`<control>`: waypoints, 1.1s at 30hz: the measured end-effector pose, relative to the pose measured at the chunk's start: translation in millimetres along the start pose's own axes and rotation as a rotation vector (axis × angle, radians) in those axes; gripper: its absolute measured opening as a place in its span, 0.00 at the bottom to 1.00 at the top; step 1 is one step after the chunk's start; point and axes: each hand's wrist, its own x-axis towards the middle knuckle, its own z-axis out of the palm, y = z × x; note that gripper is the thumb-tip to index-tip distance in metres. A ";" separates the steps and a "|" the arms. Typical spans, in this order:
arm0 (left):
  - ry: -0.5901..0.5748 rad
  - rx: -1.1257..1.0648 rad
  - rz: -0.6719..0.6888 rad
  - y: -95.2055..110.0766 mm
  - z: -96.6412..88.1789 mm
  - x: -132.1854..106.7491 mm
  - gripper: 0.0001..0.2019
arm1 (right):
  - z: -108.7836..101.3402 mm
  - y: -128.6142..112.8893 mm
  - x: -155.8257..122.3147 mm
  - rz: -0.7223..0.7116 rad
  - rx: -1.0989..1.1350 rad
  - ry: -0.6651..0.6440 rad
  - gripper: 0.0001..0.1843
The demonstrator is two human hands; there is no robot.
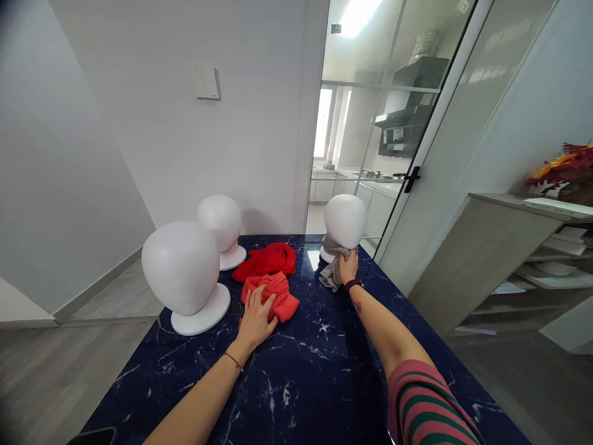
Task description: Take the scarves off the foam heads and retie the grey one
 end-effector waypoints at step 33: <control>0.117 -0.711 -0.099 115.2 -15.4 -48.8 0.19 | -134.8 -79.7 -257.8 0.023 0.430 -0.342 0.22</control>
